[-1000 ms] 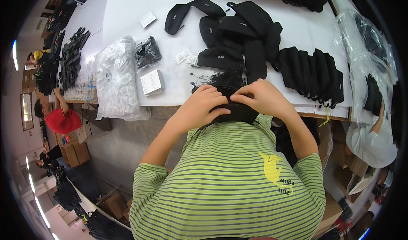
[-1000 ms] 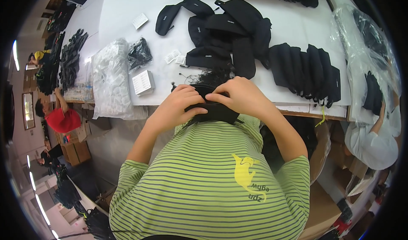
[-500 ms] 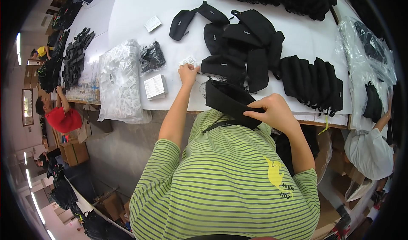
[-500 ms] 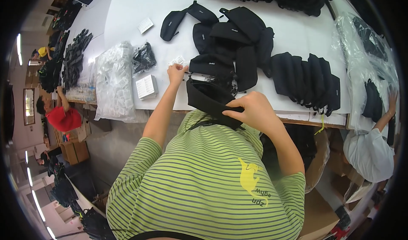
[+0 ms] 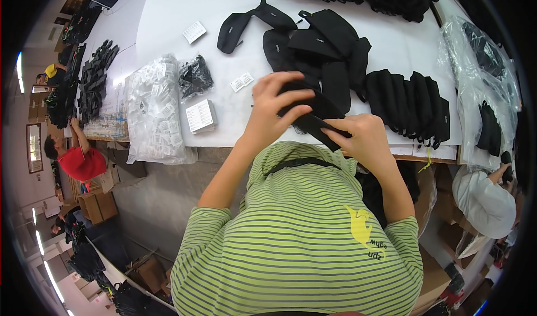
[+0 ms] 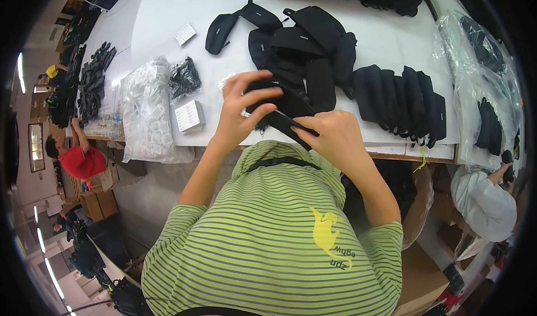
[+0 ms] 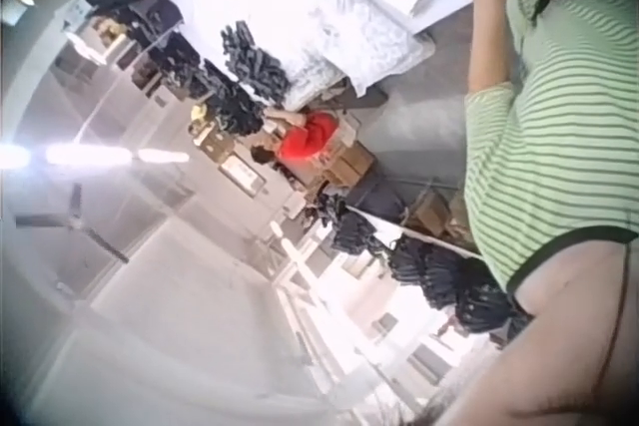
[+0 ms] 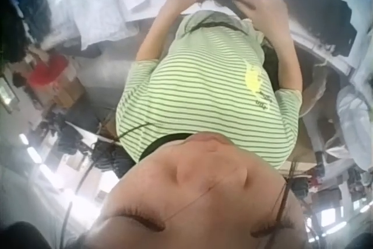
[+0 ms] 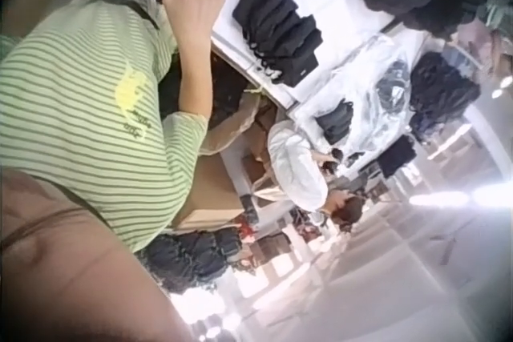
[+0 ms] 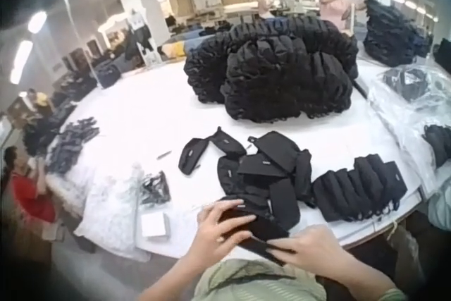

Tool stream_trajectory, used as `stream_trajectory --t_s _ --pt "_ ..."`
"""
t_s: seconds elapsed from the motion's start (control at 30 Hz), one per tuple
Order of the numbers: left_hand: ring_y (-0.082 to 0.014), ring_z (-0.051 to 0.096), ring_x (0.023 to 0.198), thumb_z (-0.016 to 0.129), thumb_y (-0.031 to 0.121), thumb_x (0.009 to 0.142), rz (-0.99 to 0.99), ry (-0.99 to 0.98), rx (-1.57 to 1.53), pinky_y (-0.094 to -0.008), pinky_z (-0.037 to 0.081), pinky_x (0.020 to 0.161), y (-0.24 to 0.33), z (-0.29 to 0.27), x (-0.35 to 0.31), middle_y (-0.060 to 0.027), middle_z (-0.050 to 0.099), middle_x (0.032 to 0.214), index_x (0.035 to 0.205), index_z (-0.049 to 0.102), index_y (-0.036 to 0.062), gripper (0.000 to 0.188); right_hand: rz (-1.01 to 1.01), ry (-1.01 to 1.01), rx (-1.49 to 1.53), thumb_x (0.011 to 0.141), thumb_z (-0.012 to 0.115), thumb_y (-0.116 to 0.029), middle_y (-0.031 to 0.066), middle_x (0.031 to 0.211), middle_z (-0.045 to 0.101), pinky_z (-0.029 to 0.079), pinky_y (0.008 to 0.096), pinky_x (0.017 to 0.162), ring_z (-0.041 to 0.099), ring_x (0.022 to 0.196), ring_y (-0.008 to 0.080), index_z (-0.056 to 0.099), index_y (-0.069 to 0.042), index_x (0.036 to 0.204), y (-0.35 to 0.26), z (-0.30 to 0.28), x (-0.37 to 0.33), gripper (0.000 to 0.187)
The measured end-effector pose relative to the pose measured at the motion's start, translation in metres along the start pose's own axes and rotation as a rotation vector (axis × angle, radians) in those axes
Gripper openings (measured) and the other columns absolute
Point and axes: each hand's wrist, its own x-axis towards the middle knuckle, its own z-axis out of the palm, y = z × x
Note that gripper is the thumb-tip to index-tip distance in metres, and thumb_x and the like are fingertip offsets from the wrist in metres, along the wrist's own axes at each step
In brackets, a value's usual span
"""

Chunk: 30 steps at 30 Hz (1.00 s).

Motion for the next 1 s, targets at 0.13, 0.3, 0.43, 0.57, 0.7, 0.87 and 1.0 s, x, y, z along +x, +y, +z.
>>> stream_trajectory --t_s 0.13,0.3,0.43,0.57,0.7,0.87,1.0 --pt "-0.0235 0.043 0.12 0.074 0.025 0.078 -0.432 0.562 -0.736 -0.0363 0.034 0.102 -0.001 0.026 -0.023 -0.0085 0.052 0.125 0.122 0.053 0.003 0.054 0.067 0.095 0.19 0.074 0.074 -0.021 0.0063 0.058 0.062 0.042 0.0305 0.047 0.057 0.049 0.0209 0.074 -0.011 0.083 -0.007 0.005 0.004 0.014" --pt "-0.0218 0.053 0.113 0.071 0.02 0.083 -0.885 0.352 -1.58 -0.0347 0.039 0.1 0.0 0.033 -0.04 -0.0091 0.056 0.119 0.122 0.05 0.0023 0.047 -0.032 0.305 0.268 0.079 0.072 -0.019 0.0041 0.052 0.056 0.034 0.0262 0.043 0.05 0.042 0.0139 0.073 -0.008 0.087 -0.018 0.024 0.008 0.014" --pt "-0.0193 0.058 0.105 0.07 0.016 0.083 -0.945 0.518 -1.503 -0.0342 0.045 0.093 0.007 0.021 -0.023 -0.0082 0.061 0.111 0.117 0.053 0.0017 0.04 0.328 0.494 0.597 0.09 0.062 -0.017 -0.0048 0.049 0.044 0.024 0.0207 0.044 0.034 0.044 0.0028 0.065 -0.003 0.087 -0.014 0.045 0.004 0.014" --pt "-0.0192 0.061 0.1 0.071 0.014 0.081 -0.883 0.519 -1.441 -0.0324 0.05 0.087 0.009 0.019 -0.021 -0.0089 0.062 0.107 0.113 0.055 -0.0002 0.038 0.436 0.471 0.836 0.096 0.053 -0.018 -0.0048 0.062 0.049 0.028 0.0192 0.052 0.036 0.055 0.0015 0.057 -0.001 0.083 -0.006 0.053 -0.002 0.022" --pt "-0.0182 0.063 0.092 0.072 0.013 0.079 -0.863 0.396 -1.376 -0.0301 0.051 0.083 0.01 0.015 -0.021 -0.01 0.064 0.102 0.11 0.057 -0.0021 0.037 0.228 0.174 1.07 0.098 0.05 -0.021 -0.0012 0.083 0.055 0.033 0.0203 0.064 0.044 0.073 0.003 0.06 0.001 0.086 0.021 0.056 -0.006 0.027" --pt "-0.0171 0.064 0.084 0.076 0.011 0.074 -0.89 -0.001 -1.32 -0.029 0.052 0.077 0.024 0.014 -0.025 -0.0106 0.066 0.096 0.106 0.059 -0.0044 0.039 0.277 0.191 1.141 0.095 0.055 -0.02 -0.0013 0.093 0.06 0.042 0.0215 0.076 0.052 0.084 0.0051 0.064 0.002 0.102 0.01 0.035 0.013 0.024" --pt "-0.0169 0.064 0.084 0.077 0.011 0.071 -0.885 -0.052 -1.244 -0.0285 0.052 0.076 0.032 0.011 -0.021 -0.0109 0.066 0.095 0.106 0.059 -0.0046 0.042 0.275 0.488 1.218 0.088 0.064 -0.009 0.0016 0.089 0.065 0.045 0.0185 0.072 0.057 0.079 0.0059 0.066 -0.002 0.107 -0.005 0.02 0.029 0.02"
